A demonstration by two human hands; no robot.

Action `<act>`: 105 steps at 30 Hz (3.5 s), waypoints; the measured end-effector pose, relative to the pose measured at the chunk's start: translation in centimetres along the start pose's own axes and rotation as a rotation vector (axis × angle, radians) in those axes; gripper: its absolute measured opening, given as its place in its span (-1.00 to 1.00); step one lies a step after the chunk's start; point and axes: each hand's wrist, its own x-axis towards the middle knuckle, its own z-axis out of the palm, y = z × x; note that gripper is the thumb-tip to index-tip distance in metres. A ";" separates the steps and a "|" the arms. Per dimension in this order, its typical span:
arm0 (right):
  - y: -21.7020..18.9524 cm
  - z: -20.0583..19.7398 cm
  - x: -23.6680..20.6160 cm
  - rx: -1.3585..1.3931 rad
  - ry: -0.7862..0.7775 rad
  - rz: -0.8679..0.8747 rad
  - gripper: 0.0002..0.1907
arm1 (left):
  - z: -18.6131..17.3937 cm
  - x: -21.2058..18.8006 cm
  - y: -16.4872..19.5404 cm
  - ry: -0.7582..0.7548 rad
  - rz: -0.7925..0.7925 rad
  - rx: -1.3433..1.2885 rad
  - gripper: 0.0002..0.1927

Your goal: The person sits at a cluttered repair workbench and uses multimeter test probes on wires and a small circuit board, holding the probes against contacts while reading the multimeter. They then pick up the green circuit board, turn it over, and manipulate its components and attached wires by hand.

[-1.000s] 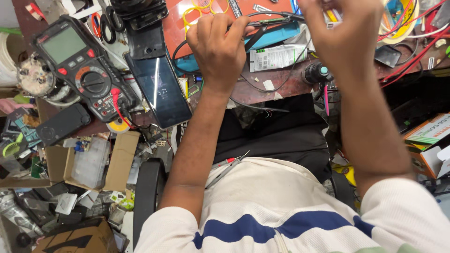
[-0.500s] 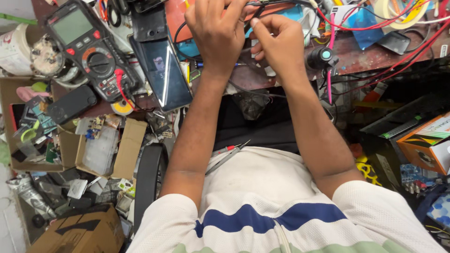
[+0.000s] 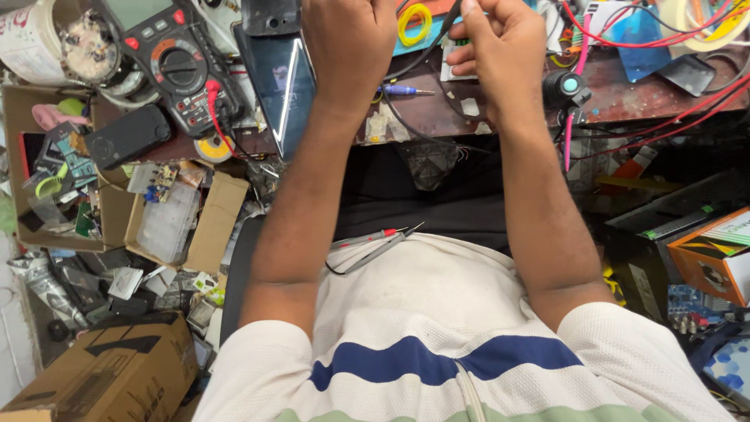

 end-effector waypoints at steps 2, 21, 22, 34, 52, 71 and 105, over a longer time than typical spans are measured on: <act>0.2 -0.2 -0.2 -0.017 -0.018 -0.029 -0.75 | -1.1 0.1 -0.1 -0.066 0.004 -0.059 -0.70; 3.7 -0.7 -7.7 0.143 0.162 -0.447 -0.65 | -10.6 -2.9 4.1 -0.253 0.132 -0.275 -0.78; 3.4 -0.7 -7.9 0.122 0.168 -0.446 -0.65 | -10.9 -3.1 3.9 -0.263 0.123 -0.280 -0.78; -1.7 -1.6 -6.1 -0.560 -0.090 -0.898 -0.65 | -12.4 -2.5 2.3 -0.291 0.372 -0.174 -0.76; -1.2 -1.9 -7.3 -0.549 -0.103 -0.769 -0.75 | -12.6 -2.9 1.6 -0.314 0.412 -0.123 -0.77; -1.2 -2.6 -7.4 -0.510 -0.201 -0.647 -0.72 | -12.4 -2.6 1.9 -0.342 0.345 -0.153 -0.82; -2.4 -1.4 -7.0 -0.716 -0.221 -0.816 -0.72 | -12.1 -2.5 1.6 -0.331 0.436 -0.151 -0.78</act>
